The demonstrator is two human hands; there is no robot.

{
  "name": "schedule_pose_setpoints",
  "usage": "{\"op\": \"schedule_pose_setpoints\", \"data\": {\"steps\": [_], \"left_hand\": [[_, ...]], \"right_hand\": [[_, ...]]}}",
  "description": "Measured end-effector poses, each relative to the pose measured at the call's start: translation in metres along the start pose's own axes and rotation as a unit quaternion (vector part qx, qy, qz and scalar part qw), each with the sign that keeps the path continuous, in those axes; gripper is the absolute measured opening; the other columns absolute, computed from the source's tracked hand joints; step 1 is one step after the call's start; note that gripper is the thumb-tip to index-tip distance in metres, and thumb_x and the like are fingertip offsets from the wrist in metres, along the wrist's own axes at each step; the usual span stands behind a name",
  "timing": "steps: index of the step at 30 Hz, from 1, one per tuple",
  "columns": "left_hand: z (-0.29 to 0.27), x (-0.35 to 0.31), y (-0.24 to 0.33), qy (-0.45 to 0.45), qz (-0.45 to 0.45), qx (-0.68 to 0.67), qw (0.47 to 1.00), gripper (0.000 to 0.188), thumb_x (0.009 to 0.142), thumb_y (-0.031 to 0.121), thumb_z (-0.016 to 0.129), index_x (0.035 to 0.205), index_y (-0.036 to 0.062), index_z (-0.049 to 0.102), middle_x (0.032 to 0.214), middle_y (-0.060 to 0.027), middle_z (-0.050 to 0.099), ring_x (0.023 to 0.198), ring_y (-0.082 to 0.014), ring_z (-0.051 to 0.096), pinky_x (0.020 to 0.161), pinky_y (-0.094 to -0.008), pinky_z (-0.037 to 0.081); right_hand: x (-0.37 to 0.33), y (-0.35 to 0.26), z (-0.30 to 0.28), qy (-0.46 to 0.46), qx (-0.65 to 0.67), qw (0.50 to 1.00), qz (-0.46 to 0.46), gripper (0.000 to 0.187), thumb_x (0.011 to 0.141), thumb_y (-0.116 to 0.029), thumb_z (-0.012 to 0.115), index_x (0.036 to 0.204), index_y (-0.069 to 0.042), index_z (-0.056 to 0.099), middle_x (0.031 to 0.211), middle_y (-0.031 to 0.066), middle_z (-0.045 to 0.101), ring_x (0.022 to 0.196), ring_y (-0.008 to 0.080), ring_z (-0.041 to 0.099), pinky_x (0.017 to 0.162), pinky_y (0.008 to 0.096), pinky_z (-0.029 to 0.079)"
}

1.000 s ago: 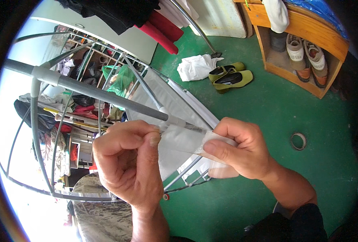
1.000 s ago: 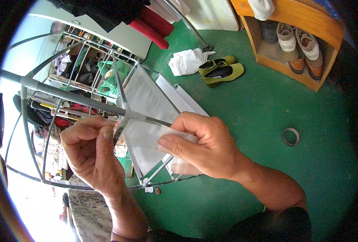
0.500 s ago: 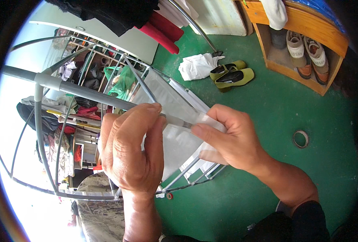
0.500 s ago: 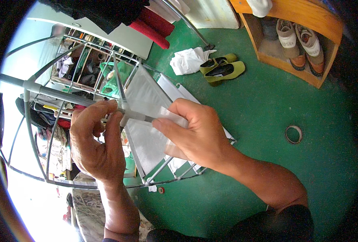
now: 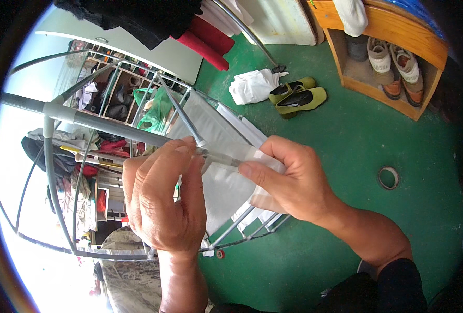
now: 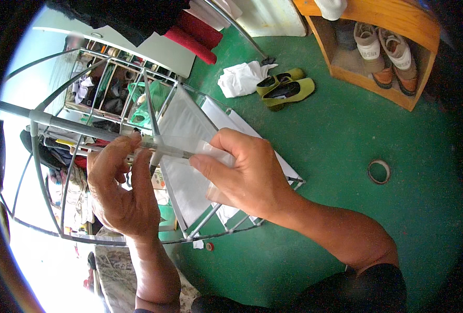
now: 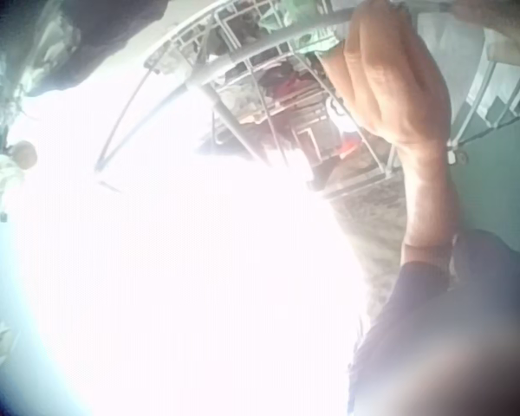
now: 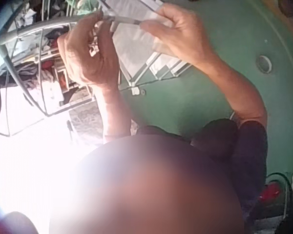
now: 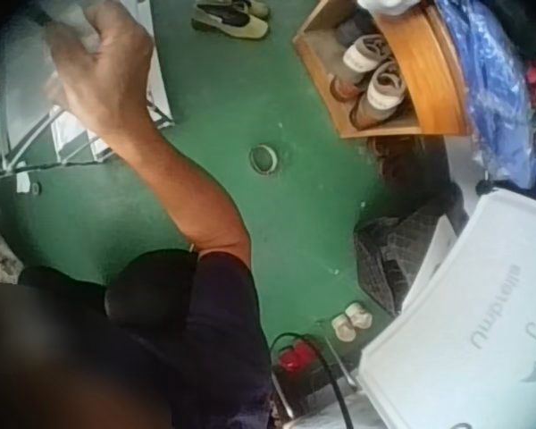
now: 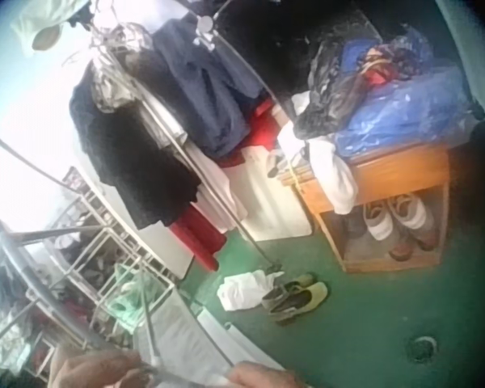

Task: The person assembles a metal shelving unit by connecting metal poles and securing joints with tape. They handle the frame, apply tape to joints, and use a small tool to tighten connections.

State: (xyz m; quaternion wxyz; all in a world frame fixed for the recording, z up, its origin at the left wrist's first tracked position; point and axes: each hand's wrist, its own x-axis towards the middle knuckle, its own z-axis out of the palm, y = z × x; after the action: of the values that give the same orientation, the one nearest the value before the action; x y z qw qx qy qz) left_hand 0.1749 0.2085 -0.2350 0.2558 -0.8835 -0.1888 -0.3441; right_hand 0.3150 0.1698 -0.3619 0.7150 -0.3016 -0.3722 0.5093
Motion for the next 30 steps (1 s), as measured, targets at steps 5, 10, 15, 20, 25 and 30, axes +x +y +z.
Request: {"op": "schedule_pose_setpoints", "data": {"steps": [5,10,15,20,25,30], "left_hand": [[0.002,-0.001,0.001,0.007,-0.015,-0.009,1.000,0.038,0.076,-0.010,0.079,0.109,0.0037,0.064,0.098,-0.0098,0.075,0.084,-0.0256,0.070,0.074,-0.0350,0.053],[0.003,-0.001,0.001,0.009,-0.015,-0.005,1.000,0.039,0.076,-0.010,0.078,0.110,0.0028,0.064,0.097,-0.0094,0.074,0.083,-0.0258,0.069,0.074,-0.0361,0.052],[0.004,0.000,0.002,0.010,-0.030,-0.013,0.999,0.041,0.076,-0.012,0.077,0.112,0.0013,0.062,0.098,-0.0101,0.073,0.081,-0.0269,0.068,0.074,-0.0360,0.052],[0.008,-0.004,0.003,0.017,-0.045,-0.029,0.998,0.039,0.081,-0.013,0.073,0.115,0.0003,0.059,0.103,-0.0114,0.070,0.087,-0.0245,0.068,0.079,-0.0341,0.055],[0.014,-0.005,0.004,0.067,-0.079,-0.075,0.992,0.034,0.081,-0.015,0.073,0.110,-0.0011,0.060,0.096,-0.0106,0.073,0.086,-0.0243,0.069,0.077,-0.0329,0.056],[0.014,-0.003,0.005,0.086,-0.105,-0.151,0.979,0.039,0.088,-0.014,0.066,0.122,-0.0010,0.051,0.111,-0.0145,0.066,0.086,-0.0173,0.067,0.078,-0.0269,0.056]], "right_hand": [[0.000,-0.008,-0.004,-0.031,-0.053,0.997,0.037,0.016,0.097,-0.012,0.072,0.101,0.002,0.066,0.086,0.0026,0.070,0.073,0.0029,0.062,0.055,0.0222,0.051],[0.001,-0.007,-0.005,-0.031,-0.075,0.997,0.005,0.015,0.096,-0.012,0.072,0.100,0.002,0.067,0.084,0.0028,0.070,0.072,0.0029,0.062,0.055,0.0220,0.051],[0.002,-0.008,0.000,-0.002,0.004,1.000,0.023,0.022,0.092,-0.014,0.075,0.090,0.004,0.065,0.069,0.0065,0.065,0.060,0.0095,0.066,0.044,0.0286,0.050],[0.004,-0.004,0.001,-0.004,0.012,1.000,0.018,0.021,0.093,-0.015,0.074,0.093,0.004,0.065,0.070,0.0072,0.066,0.058,0.0104,0.067,0.045,0.0284,0.050],[0.004,-0.005,0.001,-0.002,0.007,1.000,0.019,0.021,0.093,-0.015,0.074,0.092,0.004,0.065,0.069,0.0072,0.066,0.057,0.0109,0.068,0.045,0.0286,0.050],[0.005,-0.009,0.000,-0.002,-0.022,1.000,0.021,0.022,0.093,-0.016,0.074,0.092,0.004,0.065,0.068,0.0067,0.066,0.058,0.0113,0.068,0.044,0.0285,0.050]]}}
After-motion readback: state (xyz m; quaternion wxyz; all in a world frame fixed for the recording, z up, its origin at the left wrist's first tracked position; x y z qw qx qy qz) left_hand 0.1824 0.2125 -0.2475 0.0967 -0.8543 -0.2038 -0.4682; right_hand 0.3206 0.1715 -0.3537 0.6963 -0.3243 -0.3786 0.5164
